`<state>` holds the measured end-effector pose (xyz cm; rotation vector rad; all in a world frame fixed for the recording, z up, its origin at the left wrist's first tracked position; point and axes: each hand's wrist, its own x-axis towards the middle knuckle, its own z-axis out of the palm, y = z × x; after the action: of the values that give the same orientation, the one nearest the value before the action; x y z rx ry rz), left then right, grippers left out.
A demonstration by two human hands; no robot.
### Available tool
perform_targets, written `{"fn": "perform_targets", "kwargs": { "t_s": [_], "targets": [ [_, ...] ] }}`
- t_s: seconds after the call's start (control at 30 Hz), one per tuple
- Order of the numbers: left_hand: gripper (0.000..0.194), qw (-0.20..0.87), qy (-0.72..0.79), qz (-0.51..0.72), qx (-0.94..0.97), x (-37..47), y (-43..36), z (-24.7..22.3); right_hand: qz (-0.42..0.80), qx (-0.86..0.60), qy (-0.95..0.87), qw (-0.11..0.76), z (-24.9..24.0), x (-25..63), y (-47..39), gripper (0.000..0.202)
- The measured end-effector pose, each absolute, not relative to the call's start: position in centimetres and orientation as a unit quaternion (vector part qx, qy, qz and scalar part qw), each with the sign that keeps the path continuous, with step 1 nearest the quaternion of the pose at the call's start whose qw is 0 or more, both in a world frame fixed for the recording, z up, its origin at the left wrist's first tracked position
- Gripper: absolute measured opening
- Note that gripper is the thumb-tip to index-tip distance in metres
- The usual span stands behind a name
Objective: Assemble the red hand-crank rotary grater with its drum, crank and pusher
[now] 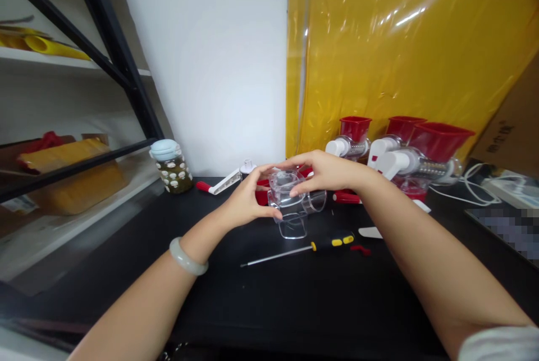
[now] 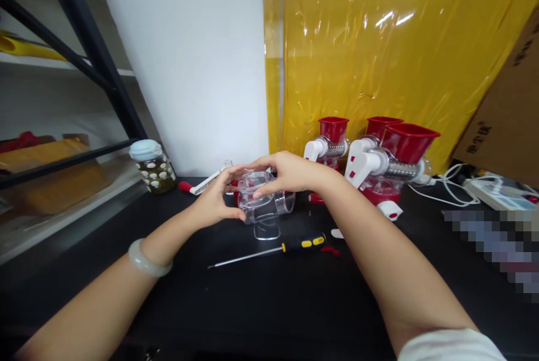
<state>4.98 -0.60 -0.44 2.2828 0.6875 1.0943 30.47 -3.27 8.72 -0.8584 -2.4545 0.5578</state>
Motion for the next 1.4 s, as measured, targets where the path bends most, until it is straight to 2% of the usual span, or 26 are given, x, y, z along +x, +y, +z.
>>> {"fn": "perform_targets", "kwargs": {
  "t_s": [0.33,0.43,0.53,0.63,0.7,0.8,0.93,1.03,1.1,1.23,1.4],
  "targets": [
    [0.099,0.199,0.262,0.402,0.854,5.1,-0.7,-0.5,0.208,-0.322,-0.898,0.215,8.9,30.7,-3.3,0.063],
    [0.095,0.117,0.239,0.430,0.863,5.1,-0.9,-0.1,0.200,-0.325,-0.899,0.217,9.1,31.0,-3.3,0.066],
    [0.087,-0.012,0.200,0.454,0.868,5.0,-1.3,0.7,0.172,-0.345,-0.895,0.224,9.6,31.7,-3.6,0.065],
    [0.074,-0.101,0.165,0.439,0.877,4.9,-1.7,1.4,0.143,-0.368,-0.894,0.211,10.4,32.7,-4.1,0.047],
    [0.065,-0.118,0.146,0.426,0.885,4.9,-1.8,1.6,0.132,-0.377,-0.897,0.189,10.8,33.1,-4.5,0.037],
    [0.057,-0.104,0.137,0.415,0.893,5.0,-1.8,1.5,0.124,-0.389,-0.900,0.150,11.0,33.0,-4.9,0.032],
    [0.057,-0.097,0.140,0.411,0.896,5.1,-1.7,1.3,0.119,-0.407,-0.897,0.122,10.9,32.5,-5.2,0.031],
    [0.064,-0.099,0.144,0.416,0.893,4.4,-1.6,1.9,0.104,-0.399,-0.897,0.161,11.1,32.7,-5.7,0.034],
    [0.061,-0.088,0.171,0.451,0.872,3.4,-1.5,2.8,0.085,-0.402,-0.887,0.209,11.7,33.3,-6.5,0.038],
    [0.053,-0.015,0.321,0.533,0.782,0.7,-1.6,5.4,0.051,-0.420,-0.869,0.258,13.2,35.3,-8.7,0.034],
    [0.056,0.093,0.468,0.414,0.775,-2.1,-2.6,6.5,0.076,-0.418,-0.893,0.149,10.2,38.3,-11.1,0.022]
  ]
}}
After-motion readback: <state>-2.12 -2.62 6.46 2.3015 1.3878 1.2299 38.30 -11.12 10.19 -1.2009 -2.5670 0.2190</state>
